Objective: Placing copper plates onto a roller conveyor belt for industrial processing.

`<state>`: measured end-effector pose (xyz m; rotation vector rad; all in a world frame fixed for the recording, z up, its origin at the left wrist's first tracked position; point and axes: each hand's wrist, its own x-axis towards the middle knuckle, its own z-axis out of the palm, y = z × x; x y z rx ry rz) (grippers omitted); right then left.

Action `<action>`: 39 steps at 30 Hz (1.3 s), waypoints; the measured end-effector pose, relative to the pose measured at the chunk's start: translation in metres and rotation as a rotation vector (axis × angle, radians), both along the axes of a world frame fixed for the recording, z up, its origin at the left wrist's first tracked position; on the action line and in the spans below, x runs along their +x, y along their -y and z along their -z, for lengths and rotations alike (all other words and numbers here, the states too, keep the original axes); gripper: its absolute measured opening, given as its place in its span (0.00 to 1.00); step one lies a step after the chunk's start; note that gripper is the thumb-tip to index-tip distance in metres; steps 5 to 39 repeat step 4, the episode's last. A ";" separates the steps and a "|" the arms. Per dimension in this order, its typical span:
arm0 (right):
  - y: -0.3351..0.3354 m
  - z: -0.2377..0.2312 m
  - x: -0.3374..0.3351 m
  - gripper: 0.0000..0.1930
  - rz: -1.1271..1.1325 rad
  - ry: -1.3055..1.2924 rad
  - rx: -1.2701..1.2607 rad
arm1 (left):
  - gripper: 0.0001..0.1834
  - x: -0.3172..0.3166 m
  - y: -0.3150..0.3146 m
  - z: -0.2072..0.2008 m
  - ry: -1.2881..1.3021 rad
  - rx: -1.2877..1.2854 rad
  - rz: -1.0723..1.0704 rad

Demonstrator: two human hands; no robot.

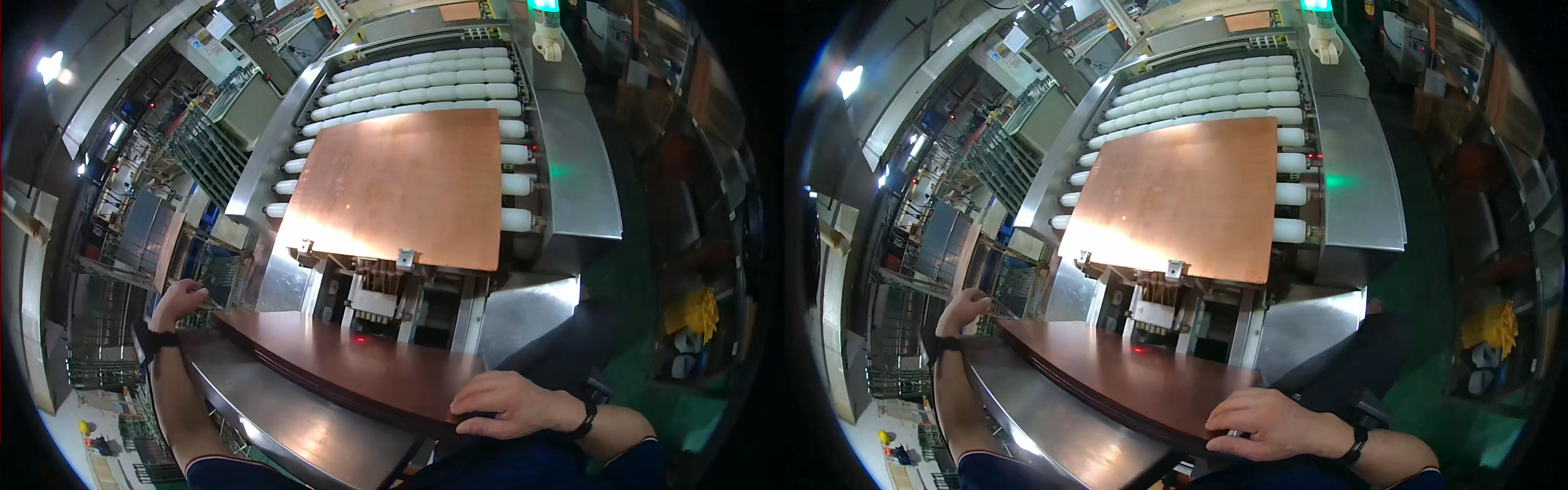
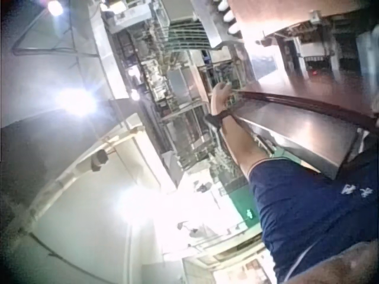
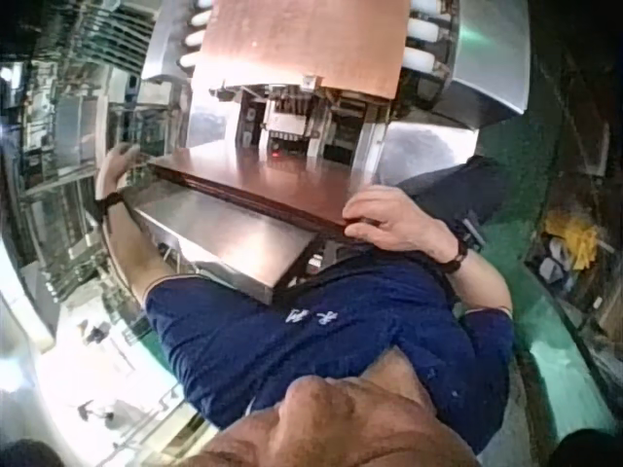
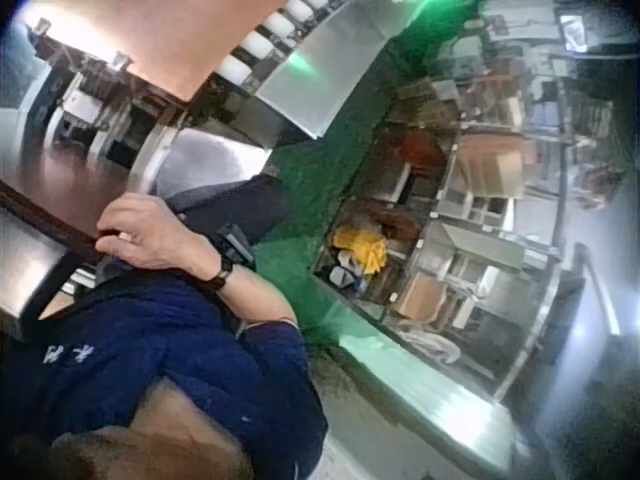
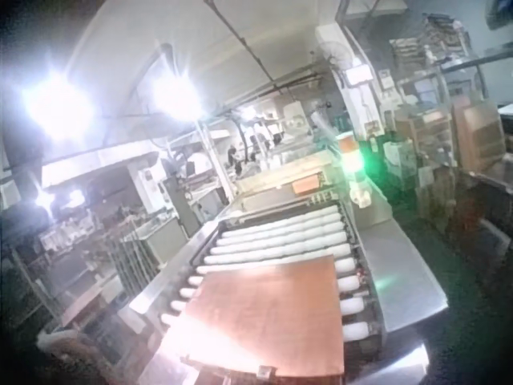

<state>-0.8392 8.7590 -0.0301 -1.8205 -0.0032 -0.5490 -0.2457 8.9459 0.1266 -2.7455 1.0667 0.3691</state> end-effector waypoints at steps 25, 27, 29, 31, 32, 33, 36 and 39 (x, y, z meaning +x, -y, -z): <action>0.026 0.010 -0.034 0.13 0.024 -0.064 -0.106 | 0.27 -0.005 -0.045 -0.001 0.190 -0.408 -0.151; 0.026 0.010 -0.034 0.13 0.024 -0.064 -0.106 | 0.27 -0.005 -0.045 -0.001 0.190 -0.408 -0.151; 0.026 0.010 -0.034 0.13 0.024 -0.064 -0.106 | 0.27 -0.005 -0.045 -0.001 0.190 -0.408 -0.151; 0.026 0.010 -0.034 0.13 0.024 -0.064 -0.106 | 0.27 -0.005 -0.045 -0.001 0.190 -0.408 -0.151; 0.026 0.010 -0.034 0.13 0.024 -0.064 -0.106 | 0.27 -0.005 -0.045 -0.001 0.190 -0.408 -0.151; 0.026 0.010 -0.034 0.13 0.024 -0.064 -0.106 | 0.27 -0.005 -0.045 -0.001 0.190 -0.408 -0.151; 0.026 0.010 -0.034 0.13 0.024 -0.064 -0.106 | 0.27 -0.005 -0.045 -0.001 0.190 -0.408 -0.151; 0.026 0.010 -0.034 0.13 0.024 -0.064 -0.106 | 0.27 -0.005 -0.045 -0.001 0.190 -0.408 -0.151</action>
